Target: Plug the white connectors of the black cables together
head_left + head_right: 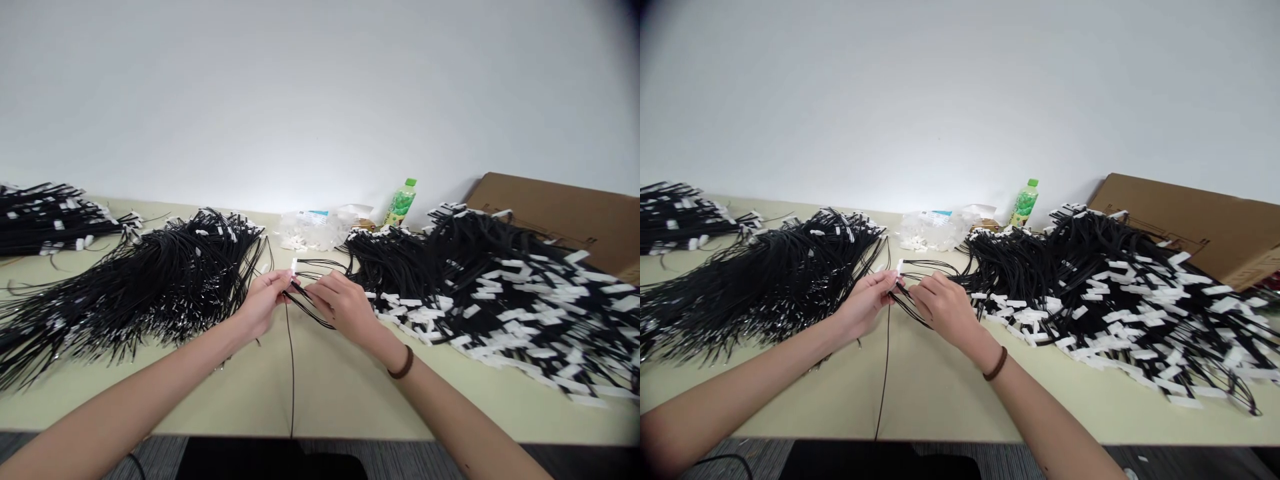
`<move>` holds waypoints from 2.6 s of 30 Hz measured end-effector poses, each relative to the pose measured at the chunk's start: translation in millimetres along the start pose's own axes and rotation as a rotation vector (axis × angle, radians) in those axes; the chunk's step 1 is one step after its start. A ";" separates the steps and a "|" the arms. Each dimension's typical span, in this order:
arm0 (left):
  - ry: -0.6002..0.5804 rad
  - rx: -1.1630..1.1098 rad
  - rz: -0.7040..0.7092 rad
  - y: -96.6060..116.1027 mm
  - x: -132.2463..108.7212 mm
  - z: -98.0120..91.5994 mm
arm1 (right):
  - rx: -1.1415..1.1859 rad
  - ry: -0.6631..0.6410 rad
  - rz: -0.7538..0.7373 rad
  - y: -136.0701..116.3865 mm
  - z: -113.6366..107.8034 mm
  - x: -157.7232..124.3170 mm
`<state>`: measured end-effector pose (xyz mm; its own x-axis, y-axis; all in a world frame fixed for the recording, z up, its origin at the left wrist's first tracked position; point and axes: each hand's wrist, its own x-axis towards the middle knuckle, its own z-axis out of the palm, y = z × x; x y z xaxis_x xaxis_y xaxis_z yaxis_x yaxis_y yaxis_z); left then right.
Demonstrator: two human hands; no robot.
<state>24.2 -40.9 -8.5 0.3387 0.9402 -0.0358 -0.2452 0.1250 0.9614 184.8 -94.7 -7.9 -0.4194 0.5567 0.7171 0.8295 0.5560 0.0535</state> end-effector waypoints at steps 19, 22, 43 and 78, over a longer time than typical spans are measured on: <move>0.004 -0.009 -0.009 0.7 -0.8 0.9 | -0.003 -0.008 -0.015 -0.2 0.3 0.7; 0.003 -0.009 -0.009 0.4 -0.8 1.1 | -0.004 0.000 -0.009 -0.9 -0.2 0.7; 0.090 -0.073 -0.014 11.2 3.1 -2.5 | -0.121 0.540 0.269 14.0 -19.8 3.3; 0.027 -0.097 -0.189 -0.4 -0.3 -3.0 | -0.177 0.813 0.454 25.8 -48.4 13.9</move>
<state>21.5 -40.3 -9.6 0.3628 0.9051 -0.2217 -0.2664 0.3288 0.9060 218.3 -102.5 37.1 0.2869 0.0592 0.9561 0.9221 0.2534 -0.2924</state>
